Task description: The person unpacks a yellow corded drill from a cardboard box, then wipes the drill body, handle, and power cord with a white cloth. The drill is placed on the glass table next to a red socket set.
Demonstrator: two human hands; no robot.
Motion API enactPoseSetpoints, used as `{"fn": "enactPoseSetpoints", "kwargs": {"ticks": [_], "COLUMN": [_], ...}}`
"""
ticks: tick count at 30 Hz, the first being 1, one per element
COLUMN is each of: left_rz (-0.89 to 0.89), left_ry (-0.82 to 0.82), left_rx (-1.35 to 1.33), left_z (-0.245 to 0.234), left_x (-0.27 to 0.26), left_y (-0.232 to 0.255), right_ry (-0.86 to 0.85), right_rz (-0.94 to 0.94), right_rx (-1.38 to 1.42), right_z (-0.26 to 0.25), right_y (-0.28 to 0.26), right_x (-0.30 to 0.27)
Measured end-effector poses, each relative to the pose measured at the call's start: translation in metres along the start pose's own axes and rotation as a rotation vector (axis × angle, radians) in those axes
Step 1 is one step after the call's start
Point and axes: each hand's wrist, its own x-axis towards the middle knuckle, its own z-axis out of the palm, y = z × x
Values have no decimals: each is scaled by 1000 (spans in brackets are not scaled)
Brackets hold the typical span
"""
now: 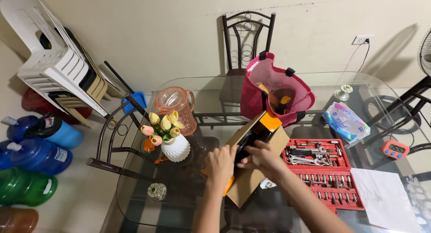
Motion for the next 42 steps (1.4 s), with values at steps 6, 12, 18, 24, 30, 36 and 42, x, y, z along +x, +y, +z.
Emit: {"fn": "enactPoseSetpoints", "kwargs": {"ticks": [6, 12, 18, 24, 30, 36, 42], "left_rz": [109, 42, -97, -148, -215, -226, -161], "left_ry": [11, -98, -123, -107, -168, -128, -20], "left_rx": [-14, -13, -95, -125, -121, -72, -153], "left_z": [12, 13, 4, -5, -23, -25, -18], "left_x": [-16, -32, -33, -22, -6, 16, 46], "left_y": [2, 14, 22, 20, 11, -10, -35], "right_ry": [-115, -82, -27, 124, -3, -86, -296], "right_rz": [142, 268, 228, 42, -159, -212, -384], "right_rx": [-13, 143, 62, -162, -107, -52, 39], "right_z": [-32, -48, -31, -34, -58, -70, -85], "right_y": [31, 49, 25, 7, 7, -17, -58], "right_x": [63, 96, 41, -8, -15, -27, -52]}}
